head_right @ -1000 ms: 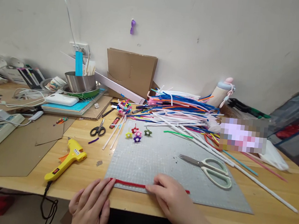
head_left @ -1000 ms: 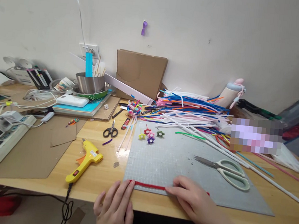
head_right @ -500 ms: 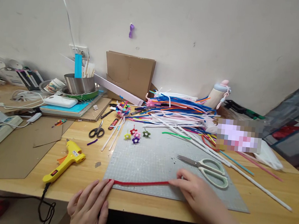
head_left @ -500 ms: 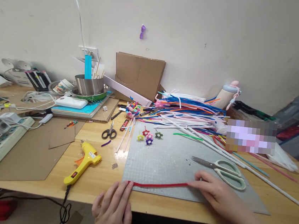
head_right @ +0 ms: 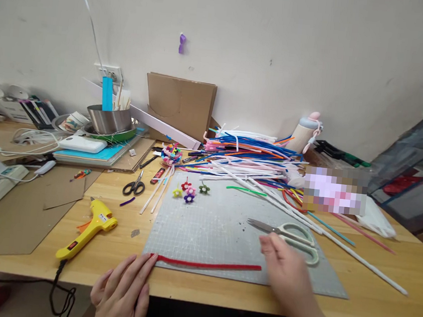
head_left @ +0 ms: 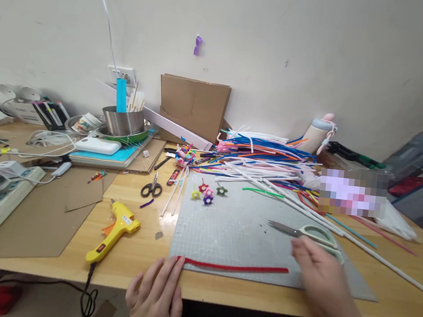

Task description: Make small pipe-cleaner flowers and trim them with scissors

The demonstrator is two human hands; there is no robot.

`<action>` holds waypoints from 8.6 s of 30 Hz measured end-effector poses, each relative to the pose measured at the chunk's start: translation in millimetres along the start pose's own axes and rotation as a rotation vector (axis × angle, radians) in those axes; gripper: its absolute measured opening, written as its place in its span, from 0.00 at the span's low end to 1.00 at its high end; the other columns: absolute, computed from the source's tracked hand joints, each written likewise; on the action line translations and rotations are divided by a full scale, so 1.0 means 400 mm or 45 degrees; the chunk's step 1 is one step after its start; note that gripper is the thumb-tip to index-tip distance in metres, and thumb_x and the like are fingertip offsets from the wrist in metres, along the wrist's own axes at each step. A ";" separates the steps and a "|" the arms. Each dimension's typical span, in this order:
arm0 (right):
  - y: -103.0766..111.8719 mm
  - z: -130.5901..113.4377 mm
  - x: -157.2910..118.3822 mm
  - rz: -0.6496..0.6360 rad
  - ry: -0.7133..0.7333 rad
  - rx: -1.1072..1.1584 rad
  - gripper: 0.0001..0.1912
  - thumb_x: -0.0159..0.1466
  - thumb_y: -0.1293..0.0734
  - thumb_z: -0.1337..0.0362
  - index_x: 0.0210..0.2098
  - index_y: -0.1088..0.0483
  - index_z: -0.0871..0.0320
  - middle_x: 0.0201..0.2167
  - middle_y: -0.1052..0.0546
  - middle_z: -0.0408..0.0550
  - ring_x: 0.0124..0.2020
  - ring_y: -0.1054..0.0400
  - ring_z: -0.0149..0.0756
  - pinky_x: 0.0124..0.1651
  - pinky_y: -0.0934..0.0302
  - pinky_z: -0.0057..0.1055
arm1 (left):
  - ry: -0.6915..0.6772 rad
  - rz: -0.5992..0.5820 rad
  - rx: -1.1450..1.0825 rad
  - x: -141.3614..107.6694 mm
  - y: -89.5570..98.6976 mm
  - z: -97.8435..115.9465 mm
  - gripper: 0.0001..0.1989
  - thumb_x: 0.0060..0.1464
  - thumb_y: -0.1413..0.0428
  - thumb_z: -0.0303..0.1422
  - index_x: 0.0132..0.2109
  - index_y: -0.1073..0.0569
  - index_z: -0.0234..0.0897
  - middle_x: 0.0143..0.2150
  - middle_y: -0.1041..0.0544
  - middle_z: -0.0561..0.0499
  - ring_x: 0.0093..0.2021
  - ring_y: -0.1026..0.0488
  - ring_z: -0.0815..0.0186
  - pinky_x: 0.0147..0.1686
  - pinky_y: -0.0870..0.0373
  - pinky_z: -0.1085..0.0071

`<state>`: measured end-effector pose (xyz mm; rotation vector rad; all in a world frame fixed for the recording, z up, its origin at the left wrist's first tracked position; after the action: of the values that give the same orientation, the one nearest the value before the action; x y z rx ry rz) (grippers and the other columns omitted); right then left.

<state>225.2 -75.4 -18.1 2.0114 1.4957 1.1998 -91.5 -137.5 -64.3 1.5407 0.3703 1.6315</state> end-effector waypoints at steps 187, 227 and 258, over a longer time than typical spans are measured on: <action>-0.161 -0.201 -0.010 -0.827 0.366 -0.151 0.05 0.53 0.39 0.72 0.27 0.34 0.57 0.26 0.30 0.41 0.27 0.39 0.28 0.29 0.53 0.26 | 0.059 -0.029 -0.092 0.022 0.024 0.024 0.19 0.53 0.49 0.30 0.53 0.30 0.43 0.49 0.24 0.52 0.50 0.33 0.60 0.51 0.49 0.62; -0.019 -0.109 0.156 -0.588 0.884 0.013 0.07 0.57 0.42 0.74 0.29 0.36 0.57 0.26 0.32 0.43 0.29 0.42 0.31 0.33 0.50 0.28 | 0.905 -1.895 -1.837 0.408 -0.131 0.131 0.16 0.48 0.46 0.41 0.39 0.28 0.34 0.32 0.24 0.47 0.30 0.27 0.67 0.24 0.34 0.73; -0.185 -0.175 -0.036 -0.521 0.769 -0.185 0.07 0.60 0.44 0.72 0.27 0.39 0.58 0.24 0.34 0.42 0.26 0.43 0.30 0.30 0.54 0.29 | 0.083 -0.161 0.184 -0.019 0.022 -0.021 0.24 0.51 0.46 0.34 0.57 0.34 0.52 0.46 0.32 0.47 0.46 0.37 0.57 0.46 0.46 0.59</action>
<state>123.9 -74.3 -36.2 1.2064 1.8952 1.7469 -103.3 -145.6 -64.8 1.5395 0.6207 1.5872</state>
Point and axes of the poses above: each hand's wrist, its own x-axis towards the middle knuckle, its own y-axis out of the back of the hand, z = x × y, the point moved 2 cm from there along x, towards the middle knuckle
